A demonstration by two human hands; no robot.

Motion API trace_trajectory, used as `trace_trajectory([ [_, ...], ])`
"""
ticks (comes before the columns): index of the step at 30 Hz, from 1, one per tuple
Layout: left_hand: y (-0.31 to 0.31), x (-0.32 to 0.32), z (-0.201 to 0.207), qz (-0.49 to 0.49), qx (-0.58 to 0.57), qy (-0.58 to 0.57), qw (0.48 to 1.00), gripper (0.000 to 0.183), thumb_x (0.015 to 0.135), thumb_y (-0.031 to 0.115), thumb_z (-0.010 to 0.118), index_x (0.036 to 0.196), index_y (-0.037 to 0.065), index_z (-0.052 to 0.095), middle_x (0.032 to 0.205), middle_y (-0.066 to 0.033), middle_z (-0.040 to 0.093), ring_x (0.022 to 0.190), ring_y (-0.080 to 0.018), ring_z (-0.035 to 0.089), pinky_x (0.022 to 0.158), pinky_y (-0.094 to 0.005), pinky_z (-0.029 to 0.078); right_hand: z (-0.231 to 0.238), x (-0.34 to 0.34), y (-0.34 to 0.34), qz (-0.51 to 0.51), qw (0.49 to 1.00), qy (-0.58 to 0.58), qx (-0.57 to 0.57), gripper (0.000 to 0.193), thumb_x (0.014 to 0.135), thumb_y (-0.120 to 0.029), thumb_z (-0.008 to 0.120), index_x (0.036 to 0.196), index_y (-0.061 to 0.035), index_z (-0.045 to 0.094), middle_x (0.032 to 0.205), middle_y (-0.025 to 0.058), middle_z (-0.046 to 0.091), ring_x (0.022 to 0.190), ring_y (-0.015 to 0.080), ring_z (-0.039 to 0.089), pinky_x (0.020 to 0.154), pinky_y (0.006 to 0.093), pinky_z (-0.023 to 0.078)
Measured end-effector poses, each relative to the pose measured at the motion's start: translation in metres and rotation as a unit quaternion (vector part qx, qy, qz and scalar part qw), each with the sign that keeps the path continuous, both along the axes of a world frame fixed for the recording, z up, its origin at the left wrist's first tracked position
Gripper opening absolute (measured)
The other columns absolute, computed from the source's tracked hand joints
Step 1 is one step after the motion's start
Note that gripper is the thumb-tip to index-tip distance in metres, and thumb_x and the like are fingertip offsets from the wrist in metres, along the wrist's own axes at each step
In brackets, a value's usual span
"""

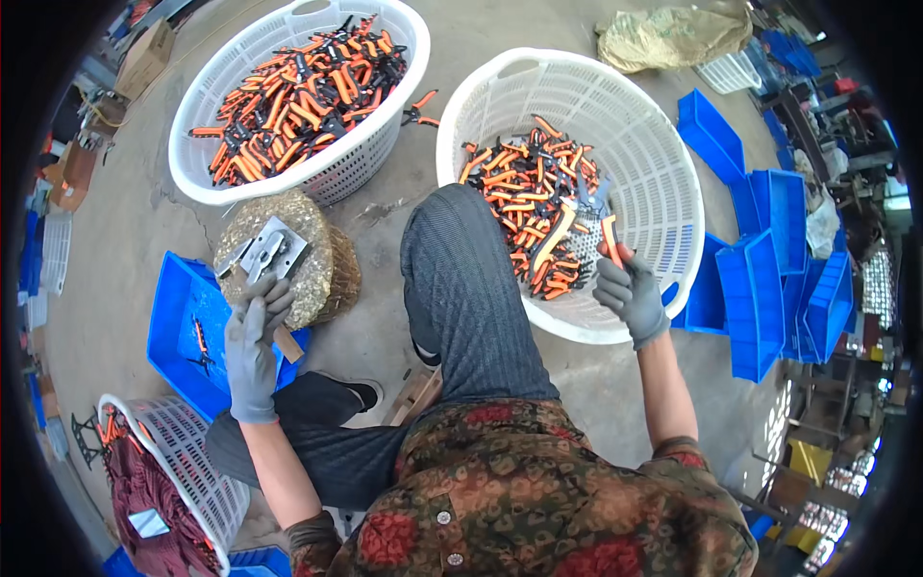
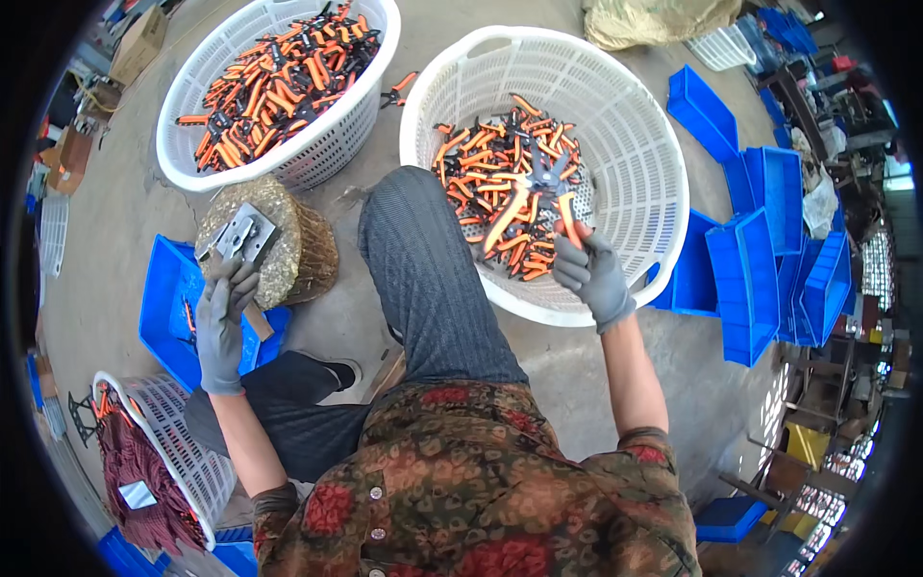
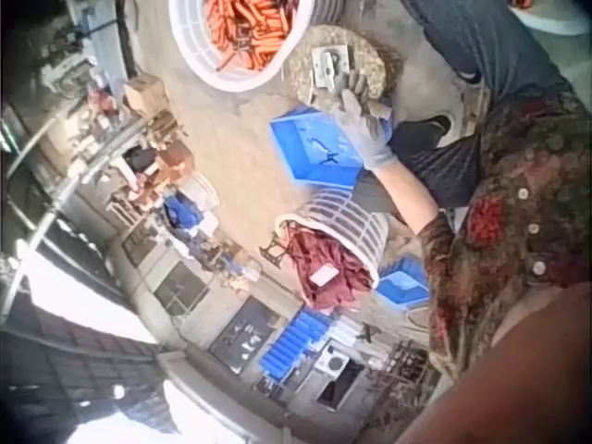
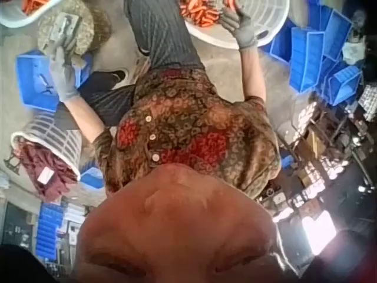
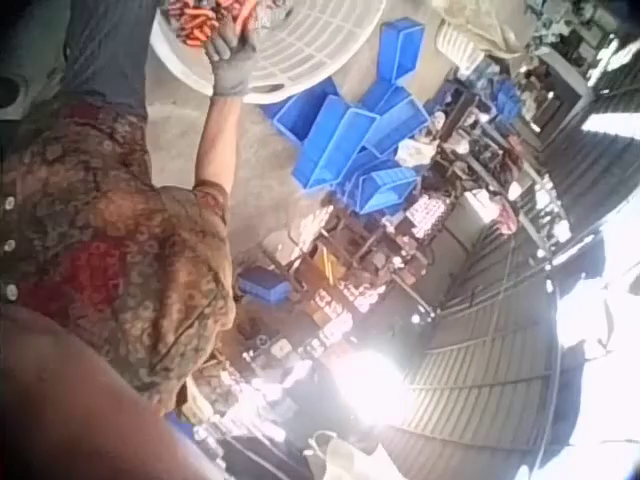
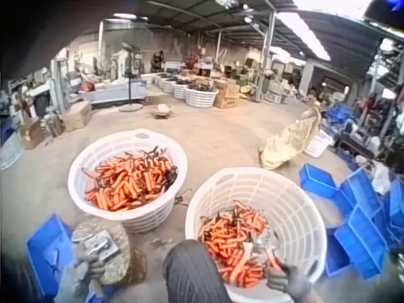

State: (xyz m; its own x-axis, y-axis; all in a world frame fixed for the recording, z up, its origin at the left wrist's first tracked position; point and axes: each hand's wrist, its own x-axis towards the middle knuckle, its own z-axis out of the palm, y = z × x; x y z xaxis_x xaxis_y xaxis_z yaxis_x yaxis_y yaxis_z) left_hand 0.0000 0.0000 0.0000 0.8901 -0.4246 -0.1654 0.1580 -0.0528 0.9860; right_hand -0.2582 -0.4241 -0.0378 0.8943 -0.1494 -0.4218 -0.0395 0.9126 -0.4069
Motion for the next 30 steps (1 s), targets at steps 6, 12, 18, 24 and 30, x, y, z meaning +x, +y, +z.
trace_trajectory([
  [6, -0.020, -0.033, 0.022, -0.148, -0.045, 0.028, 0.988, 0.059, 0.094, 0.043, 0.042, 0.125, -0.008, 0.042, 0.108, -0.0168, 0.058, 0.096, -0.0199, 0.060, 0.083, -0.0312, 0.046, 0.059, 0.074, 0.092, 0.192, 0.965, -0.176, 0.009, 0.039, 0.096, -0.037, 0.039, 0.109, -0.0014, 0.049, 0.057, -0.0032, 0.034, 0.043, 0.0067, 0.036, 0.042, 0.0236, 0.033],
  [12, -0.007, -0.053, 0.019, -0.223, -0.026, 0.084, 0.971, 0.057, 0.092, 0.048, 0.045, 0.112, -0.005, 0.051, 0.080, -0.0101, 0.060, 0.073, -0.0148, 0.062, 0.067, -0.0260, 0.049, 0.060, 0.134, 0.169, 0.277, 0.910, -0.167, -0.260, 0.043, 0.094, -0.038, 0.043, 0.115, -0.0012, 0.048, 0.067, 0.0006, 0.048, 0.054, 0.0106, 0.048, 0.051, 0.0227, 0.040],
  [18, 0.007, -0.057, 0.024, -0.195, -0.009, 0.159, 0.968, 0.043, 0.093, 0.041, 0.047, 0.095, -0.001, 0.055, 0.059, -0.0030, 0.056, 0.047, -0.0106, 0.054, 0.049, -0.0207, 0.045, 0.054, 0.167, 0.226, 0.266, 0.929, -0.159, -0.202, 0.054, 0.090, -0.037, 0.048, 0.129, -0.0007, 0.041, 0.106, 0.0105, 0.056, 0.092, 0.0213, 0.059, 0.080, 0.0299, 0.047],
  [24, 0.001, -0.067, 0.004, -0.213, 0.001, 0.137, 0.968, 0.039, 0.091, 0.036, 0.049, 0.102, -0.001, 0.056, 0.071, -0.0054, 0.059, 0.059, -0.0122, 0.059, 0.054, -0.0226, 0.047, 0.066, 0.175, 0.262, 0.347, 0.873, -0.124, -0.320, 0.055, 0.088, -0.034, 0.050, 0.130, -0.0009, 0.040, 0.122, 0.0146, 0.052, 0.107, 0.0274, 0.057, 0.094, 0.0393, 0.043],
  [30, 0.042, -0.023, 0.017, -0.236, 0.063, 0.109, 0.964, 0.064, 0.082, 0.039, 0.061, 0.130, -0.001, 0.043, 0.117, -0.0106, 0.055, 0.085, -0.0146, 0.063, 0.073, -0.0238, 0.050, 0.081, 0.192, 0.264, 0.288, 0.941, -0.139, -0.110, 0.055, 0.089, -0.040, 0.050, 0.125, 0.0004, 0.044, 0.099, 0.0118, 0.057, 0.087, 0.0224, 0.060, 0.074, 0.0294, 0.047],
])
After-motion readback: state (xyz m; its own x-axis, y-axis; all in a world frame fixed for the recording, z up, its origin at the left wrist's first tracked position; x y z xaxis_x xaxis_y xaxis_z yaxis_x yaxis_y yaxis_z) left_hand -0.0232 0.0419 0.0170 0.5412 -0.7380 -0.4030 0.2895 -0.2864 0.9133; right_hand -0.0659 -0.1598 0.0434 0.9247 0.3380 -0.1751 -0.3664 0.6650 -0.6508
